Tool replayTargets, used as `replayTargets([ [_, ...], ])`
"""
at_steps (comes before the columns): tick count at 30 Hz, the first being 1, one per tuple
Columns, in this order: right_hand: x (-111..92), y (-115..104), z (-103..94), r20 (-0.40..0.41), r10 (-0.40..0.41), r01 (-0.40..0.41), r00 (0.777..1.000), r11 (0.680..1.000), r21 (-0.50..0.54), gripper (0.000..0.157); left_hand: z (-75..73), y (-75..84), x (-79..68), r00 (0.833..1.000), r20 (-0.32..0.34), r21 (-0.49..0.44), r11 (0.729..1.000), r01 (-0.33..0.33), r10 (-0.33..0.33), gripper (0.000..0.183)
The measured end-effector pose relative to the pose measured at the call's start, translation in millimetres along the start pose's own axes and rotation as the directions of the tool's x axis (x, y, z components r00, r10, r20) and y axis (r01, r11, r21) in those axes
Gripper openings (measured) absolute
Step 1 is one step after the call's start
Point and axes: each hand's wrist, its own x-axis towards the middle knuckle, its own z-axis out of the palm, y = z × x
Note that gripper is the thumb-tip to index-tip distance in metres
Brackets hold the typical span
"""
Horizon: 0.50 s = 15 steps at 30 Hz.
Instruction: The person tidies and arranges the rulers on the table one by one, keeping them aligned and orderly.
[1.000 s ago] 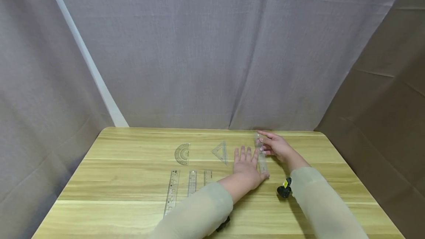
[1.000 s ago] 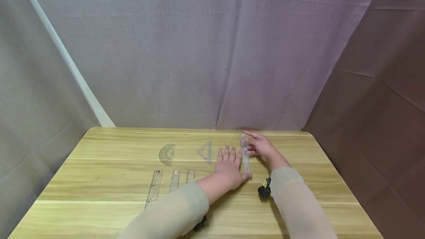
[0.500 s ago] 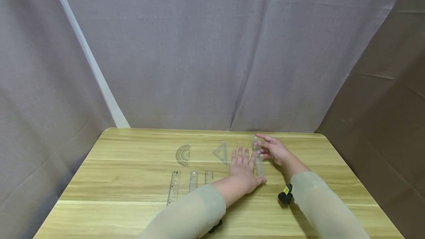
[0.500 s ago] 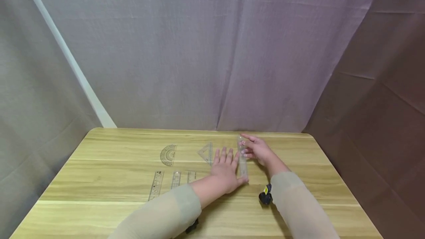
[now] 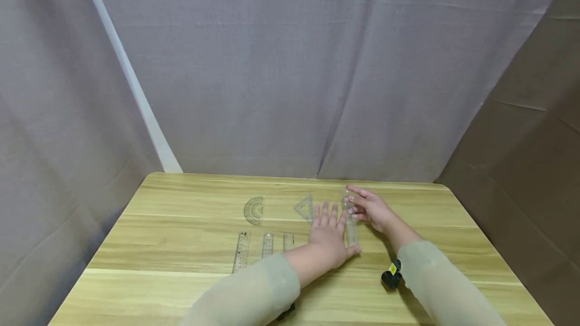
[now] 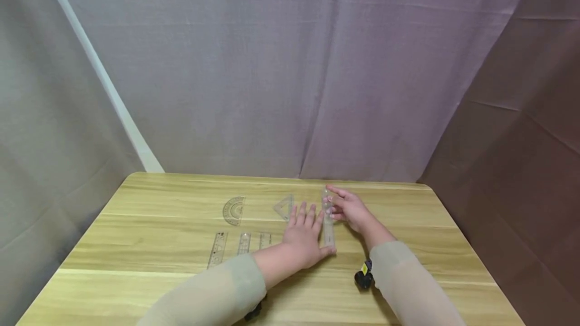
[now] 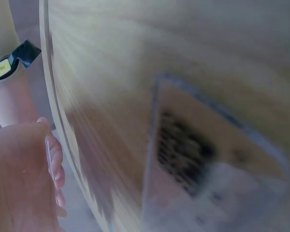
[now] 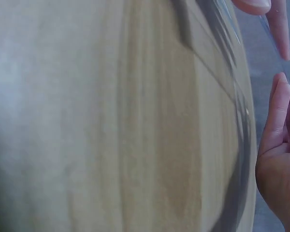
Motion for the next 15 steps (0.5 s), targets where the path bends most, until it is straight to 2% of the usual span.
replayTargets([
  [7,-4,1,10.2,0.002,-0.003,0.003,1.000,1.000,0.011,0.055,7.6,-6.1,-6.1,0.999,-0.028,0.003,1.000,-0.015,0.015,0.103],
  [15,-8,5,21.9,-0.007,-0.001,0.002,1.000,0.999,0.038,0.054,9.2,-12.6,-17.8,1.000,-0.023,0.029,1.000,-0.011,0.012,0.105],
])
